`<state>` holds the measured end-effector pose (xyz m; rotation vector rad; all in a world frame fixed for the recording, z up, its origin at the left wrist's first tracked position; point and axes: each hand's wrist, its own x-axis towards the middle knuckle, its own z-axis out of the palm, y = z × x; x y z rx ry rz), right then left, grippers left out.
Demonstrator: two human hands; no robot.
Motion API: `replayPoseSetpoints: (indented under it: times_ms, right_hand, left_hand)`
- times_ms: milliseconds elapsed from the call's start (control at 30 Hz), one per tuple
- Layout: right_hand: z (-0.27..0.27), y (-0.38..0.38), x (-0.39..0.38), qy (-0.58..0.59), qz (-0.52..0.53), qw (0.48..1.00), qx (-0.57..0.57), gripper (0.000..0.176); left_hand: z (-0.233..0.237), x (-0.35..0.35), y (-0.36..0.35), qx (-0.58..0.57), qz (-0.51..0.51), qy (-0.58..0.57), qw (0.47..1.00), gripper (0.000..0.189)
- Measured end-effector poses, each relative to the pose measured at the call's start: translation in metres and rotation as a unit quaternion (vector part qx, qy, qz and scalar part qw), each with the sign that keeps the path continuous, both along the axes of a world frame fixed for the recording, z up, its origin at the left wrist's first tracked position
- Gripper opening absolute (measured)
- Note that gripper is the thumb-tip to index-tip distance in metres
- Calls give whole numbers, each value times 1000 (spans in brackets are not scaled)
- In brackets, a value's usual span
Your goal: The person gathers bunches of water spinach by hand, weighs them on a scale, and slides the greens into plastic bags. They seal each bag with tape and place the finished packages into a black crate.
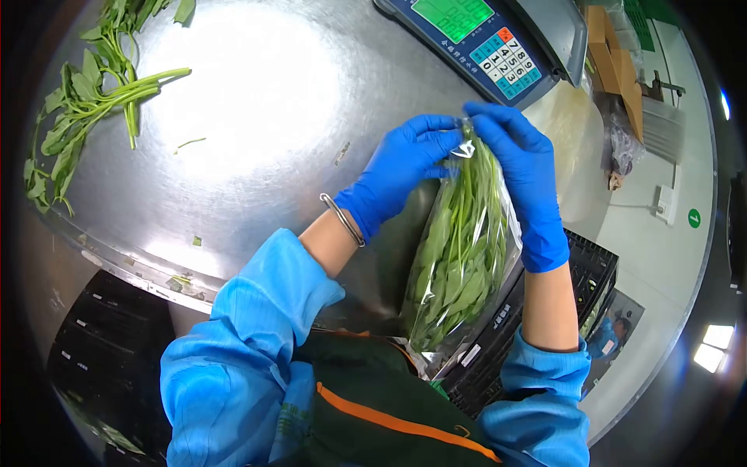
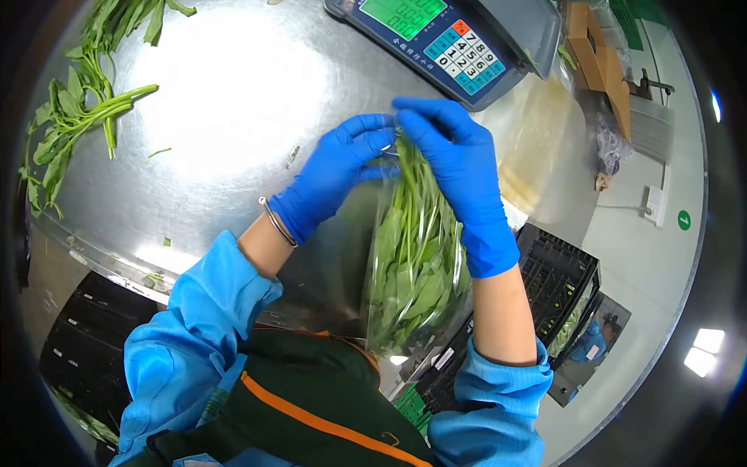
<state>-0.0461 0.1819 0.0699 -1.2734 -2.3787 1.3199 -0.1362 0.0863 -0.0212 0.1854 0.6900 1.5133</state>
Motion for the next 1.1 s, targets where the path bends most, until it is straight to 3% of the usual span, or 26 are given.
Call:
replayPoseSetpoints:
  times_ms: [67,133,200,233,267,300,467,533,600,633,667,700,767,833,867,967,1067,1100]
  right_hand:
    - [5,-4,-6,120,-150,971,-141,31]
    - [-7,6,5,100,-140,979,-113,33]
    - [-21,11,19,44,-89,994,-51,32]
    - [-25,12,26,23,-90,995,-46,32]
    - [-31,14,36,24,-93,994,-46,32]
    - [-39,18,49,0,-84,996,11,32]
    - [-63,28,124,-93,-121,970,191,33]
    - [-84,28,168,-124,-161,962,185,36]
    - [-103,17,207,-183,-187,950,172,45]
    - [-109,8,216,-192,-202,948,155,44]
    - [-111,0,217,-200,-217,945,138,43]
    - [-112,-5,218,-198,-222,945,137,43]
    - [-115,-17,218,-99,-305,947,22,37]
    - [-122,-29,222,-84,-322,943,1,33]
    - [-124,-33,223,-73,-329,941,-19,30]
    - [-116,-49,213,-84,-333,939,7,25]
    - [-120,-69,209,-32,-327,944,38,25]
    - [-115,-76,208,-35,-347,937,18,26]
  left_hand:
    - [-6,-5,2,23,-3,-53,998,37]
    - [-9,-9,-1,44,-6,-103,994,38]
    - [-5,-13,-4,6,-5,-232,973,34]
    - [-6,-11,-4,5,-7,-231,973,34]
    - [-6,-7,-5,-13,26,-19,999,31]
    - [-7,-3,-4,-29,59,193,979,29]
    - [-13,-4,8,-90,176,76,977,21]
    - [-13,-4,12,-107,195,52,974,19]
    - [-26,-3,23,-149,253,103,950,15]
    - [-40,-2,29,-139,267,183,936,15]
    - [-37,-5,32,-138,265,186,936,15]
    - [-33,-8,34,-143,241,169,945,15]
    - [-32,-11,42,-146,209,157,954,16]
    - [-35,-19,60,-130,190,281,932,19]
    - [-39,-26,70,-124,187,285,932,19]
    - [-54,-57,88,-114,180,569,794,31]
    - [-70,-87,82,-58,275,638,717,35]
    - [-53,-91,69,-64,215,659,718,37]
